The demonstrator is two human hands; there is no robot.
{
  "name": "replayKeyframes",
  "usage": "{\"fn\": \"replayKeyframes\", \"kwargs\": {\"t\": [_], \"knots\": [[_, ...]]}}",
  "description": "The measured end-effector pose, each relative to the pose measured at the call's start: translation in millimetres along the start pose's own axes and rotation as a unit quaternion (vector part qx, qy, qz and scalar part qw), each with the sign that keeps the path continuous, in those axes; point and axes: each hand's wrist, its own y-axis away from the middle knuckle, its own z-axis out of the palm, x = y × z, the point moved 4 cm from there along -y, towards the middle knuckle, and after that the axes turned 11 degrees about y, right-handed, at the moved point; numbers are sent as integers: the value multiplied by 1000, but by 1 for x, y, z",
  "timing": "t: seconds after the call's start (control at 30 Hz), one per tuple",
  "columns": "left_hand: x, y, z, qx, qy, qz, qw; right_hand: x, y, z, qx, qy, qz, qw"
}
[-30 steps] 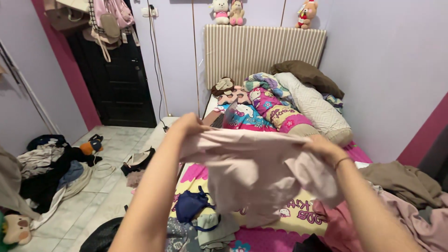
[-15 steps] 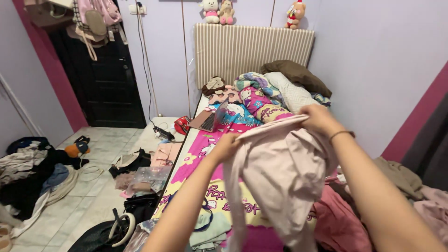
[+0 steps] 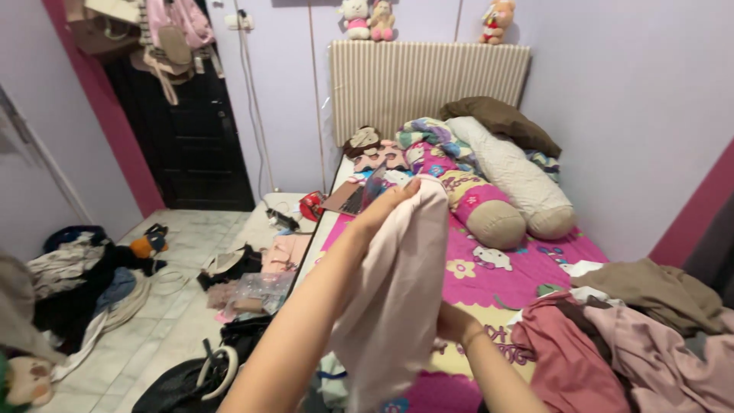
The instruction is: The person picks up clothes from a green laundry basket and the bed, folds them by hand, and places them into a white wardrobe. They handle multiple garments including shirts, pants, and a towel, stacking them on shelves inside the wardrobe.
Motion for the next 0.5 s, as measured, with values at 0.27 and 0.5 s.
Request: {"fn": "replayKeyframes", "kwargs": {"t": [0.27,0.5], "knots": [[51,64,-64,159,-194,53,967,-97,20,70,-149,339,44,928],[81,110,-148,169,-574,-11,801,-136,37,-44,133,482,-83,862]]}}
